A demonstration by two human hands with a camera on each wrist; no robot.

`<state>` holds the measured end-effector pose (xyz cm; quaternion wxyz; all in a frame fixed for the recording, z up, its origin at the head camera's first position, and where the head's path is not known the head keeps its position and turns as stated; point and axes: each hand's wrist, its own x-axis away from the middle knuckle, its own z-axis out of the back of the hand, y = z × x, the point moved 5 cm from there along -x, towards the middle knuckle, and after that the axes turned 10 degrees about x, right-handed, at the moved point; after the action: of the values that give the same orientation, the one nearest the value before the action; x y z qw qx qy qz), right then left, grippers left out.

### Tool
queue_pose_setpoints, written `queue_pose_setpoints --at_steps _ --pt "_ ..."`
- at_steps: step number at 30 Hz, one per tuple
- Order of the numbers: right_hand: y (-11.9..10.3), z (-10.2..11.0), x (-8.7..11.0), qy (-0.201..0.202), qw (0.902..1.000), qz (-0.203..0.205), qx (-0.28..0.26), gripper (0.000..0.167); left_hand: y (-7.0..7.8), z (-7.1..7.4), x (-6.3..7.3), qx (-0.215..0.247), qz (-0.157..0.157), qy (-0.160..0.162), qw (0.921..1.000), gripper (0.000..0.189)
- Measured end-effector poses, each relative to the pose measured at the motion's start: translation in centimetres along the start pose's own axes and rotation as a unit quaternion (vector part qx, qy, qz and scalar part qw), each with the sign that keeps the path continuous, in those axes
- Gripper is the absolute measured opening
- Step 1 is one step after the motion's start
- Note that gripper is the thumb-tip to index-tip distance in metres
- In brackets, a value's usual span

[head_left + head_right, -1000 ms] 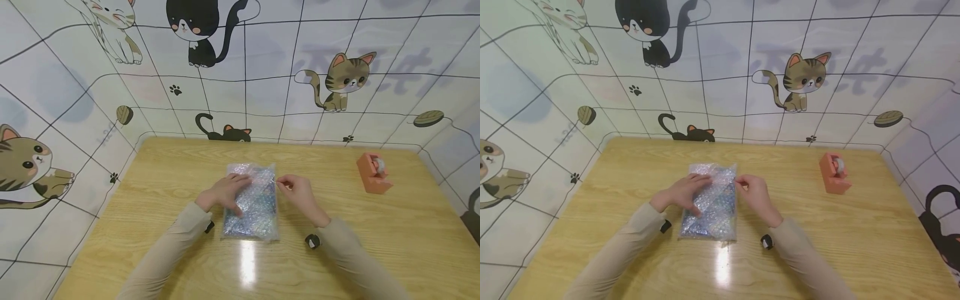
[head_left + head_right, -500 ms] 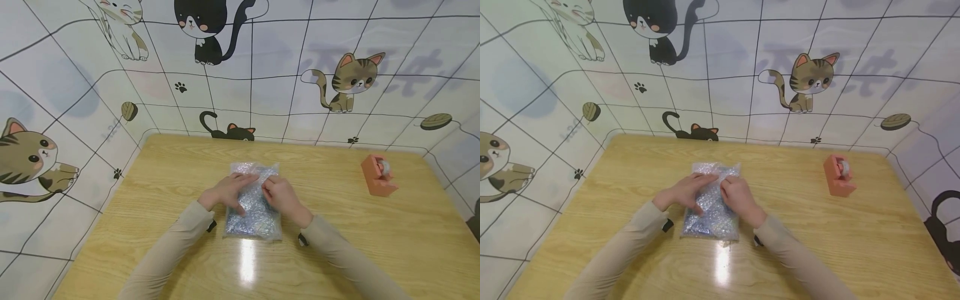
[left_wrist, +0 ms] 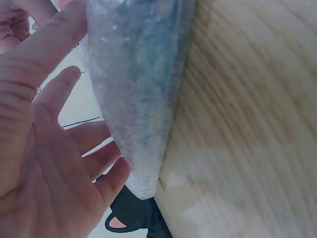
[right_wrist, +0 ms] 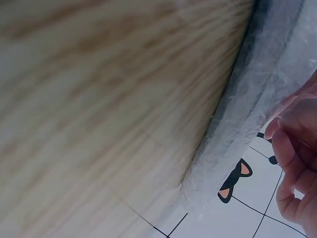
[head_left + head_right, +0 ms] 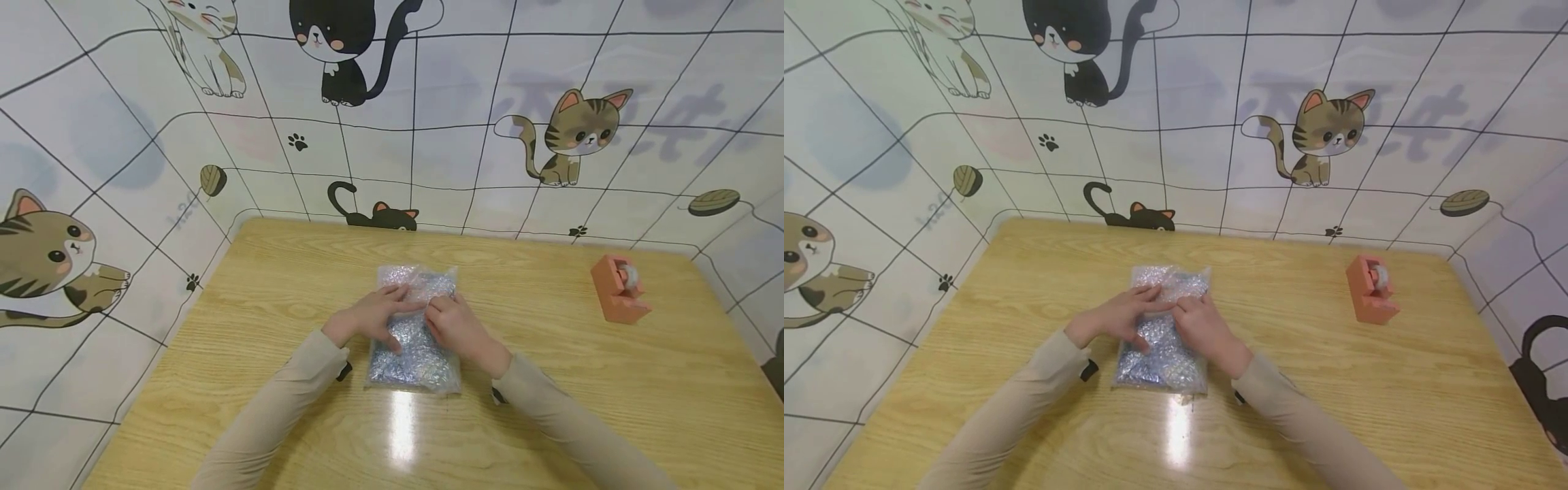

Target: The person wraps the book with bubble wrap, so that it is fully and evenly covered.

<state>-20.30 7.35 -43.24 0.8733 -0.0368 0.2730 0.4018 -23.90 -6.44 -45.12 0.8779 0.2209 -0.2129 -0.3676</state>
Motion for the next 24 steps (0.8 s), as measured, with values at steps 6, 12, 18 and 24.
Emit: queue_pose_setpoints --at_steps 6,12,18,24 --pt "-0.1 -0.2 0.2 -0.029 0.9994 0.008 -0.014 0.009 0.1 -0.1 0.2 0.028 -0.011 -0.001 0.9996 0.08" --pt "-0.3 -0.5 0.3 -0.046 0.9986 0.017 -0.018 0.009 0.1 -0.1 0.2 0.015 0.007 -0.003 0.9999 0.076" --pt "-0.8 -0.5 0.4 -0.046 0.9978 0.044 0.017 0.008 0.2 0.0 0.0 0.008 0.03 -0.014 0.9994 0.075" --pt "-1.2 -0.4 0.4 -0.07 0.9951 0.058 0.039 0.009 0.3 0.0 -0.2 -0.005 0.036 -0.021 0.9991 0.076"
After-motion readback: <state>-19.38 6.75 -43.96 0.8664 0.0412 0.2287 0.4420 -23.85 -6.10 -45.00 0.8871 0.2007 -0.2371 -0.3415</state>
